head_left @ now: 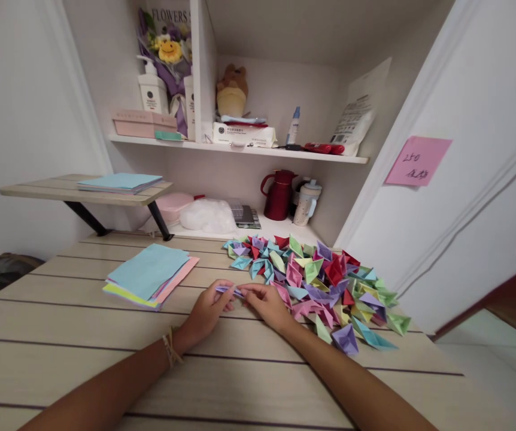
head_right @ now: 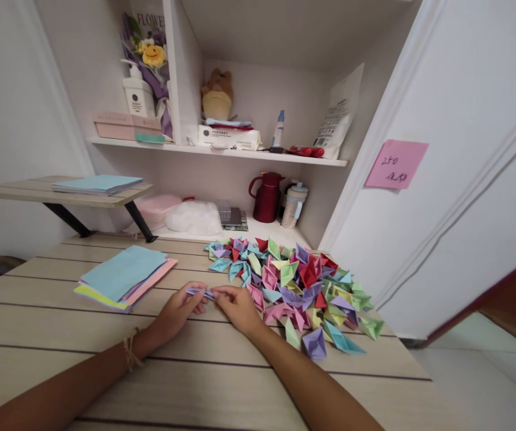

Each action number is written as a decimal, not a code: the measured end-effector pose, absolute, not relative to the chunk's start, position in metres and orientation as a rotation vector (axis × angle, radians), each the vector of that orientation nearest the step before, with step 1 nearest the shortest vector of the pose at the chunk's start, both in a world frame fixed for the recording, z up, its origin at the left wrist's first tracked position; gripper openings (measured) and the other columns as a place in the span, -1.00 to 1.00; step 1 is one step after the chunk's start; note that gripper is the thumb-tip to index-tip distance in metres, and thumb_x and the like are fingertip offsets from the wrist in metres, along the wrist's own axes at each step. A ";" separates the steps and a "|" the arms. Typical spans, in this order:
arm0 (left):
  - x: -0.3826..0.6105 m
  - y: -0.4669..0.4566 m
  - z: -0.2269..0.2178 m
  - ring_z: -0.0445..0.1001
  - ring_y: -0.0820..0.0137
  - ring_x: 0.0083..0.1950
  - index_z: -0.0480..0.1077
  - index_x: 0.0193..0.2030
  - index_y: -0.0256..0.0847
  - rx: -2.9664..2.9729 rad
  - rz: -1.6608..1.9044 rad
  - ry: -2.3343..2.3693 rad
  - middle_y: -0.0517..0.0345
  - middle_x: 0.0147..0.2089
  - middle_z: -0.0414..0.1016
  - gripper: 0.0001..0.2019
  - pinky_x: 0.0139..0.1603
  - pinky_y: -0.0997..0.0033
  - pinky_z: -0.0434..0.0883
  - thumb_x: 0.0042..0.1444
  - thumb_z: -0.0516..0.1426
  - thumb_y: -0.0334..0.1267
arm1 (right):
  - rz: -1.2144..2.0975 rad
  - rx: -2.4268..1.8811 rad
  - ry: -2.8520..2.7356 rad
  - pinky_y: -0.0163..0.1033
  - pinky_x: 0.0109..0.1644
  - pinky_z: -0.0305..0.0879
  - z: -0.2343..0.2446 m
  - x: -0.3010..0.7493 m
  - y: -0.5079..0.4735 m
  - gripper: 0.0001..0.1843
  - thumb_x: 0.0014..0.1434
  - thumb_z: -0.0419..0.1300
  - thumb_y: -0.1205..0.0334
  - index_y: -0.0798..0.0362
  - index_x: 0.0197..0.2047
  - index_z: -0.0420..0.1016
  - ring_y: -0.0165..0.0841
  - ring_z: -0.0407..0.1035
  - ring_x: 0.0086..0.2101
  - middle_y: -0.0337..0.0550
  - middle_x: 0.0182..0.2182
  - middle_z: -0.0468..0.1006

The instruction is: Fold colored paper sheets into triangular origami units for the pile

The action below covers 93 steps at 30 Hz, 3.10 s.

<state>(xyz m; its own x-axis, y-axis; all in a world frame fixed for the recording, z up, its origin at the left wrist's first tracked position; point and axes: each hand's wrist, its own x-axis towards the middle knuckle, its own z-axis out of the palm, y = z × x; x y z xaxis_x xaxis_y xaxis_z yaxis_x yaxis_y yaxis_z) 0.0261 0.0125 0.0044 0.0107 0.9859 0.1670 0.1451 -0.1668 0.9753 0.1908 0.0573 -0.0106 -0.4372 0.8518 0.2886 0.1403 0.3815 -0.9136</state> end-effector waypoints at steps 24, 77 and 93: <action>0.031 -0.004 0.008 0.30 0.47 -0.53 0.14 -0.02 -0.17 1.716 1.250 1.259 0.33 -0.55 0.28 -0.65 -0.50 0.51 0.18 0.01 0.01 -0.39 | 0.482 -0.906 -2.214 -0.32 -0.39 0.23 -0.005 0.193 0.042 -0.49 0.09 -0.02 0.34 -0.07 0.14 0.23 -0.36 0.34 -0.52 -0.17 -0.42 0.57; 0.019 0.021 0.000 0.44 0.40 -0.34 0.39 -0.23 -0.23 1.448 1.276 1.174 0.12 -0.33 0.47 -0.78 -0.34 0.47 0.35 -0.03 0.15 -0.21 | 1.298 -0.857 -1.726 -0.42 -0.55 0.09 -0.008 0.189 0.060 -0.72 -0.04 0.22 0.12 0.11 -0.28 0.50 -0.50 0.22 -0.59 -0.25 -0.58 0.43; 0.021 0.023 -0.001 0.39 0.43 -0.36 0.38 -0.24 -0.27 1.341 1.326 1.156 0.15 -0.38 0.44 -0.70 -0.30 0.45 0.35 -0.16 0.24 -0.24 | 1.285 -0.766 -1.832 -0.39 -0.48 0.13 -0.007 0.192 0.060 -0.70 0.10 0.09 0.06 0.10 -0.31 0.50 -0.47 0.21 -0.55 -0.26 -0.59 0.37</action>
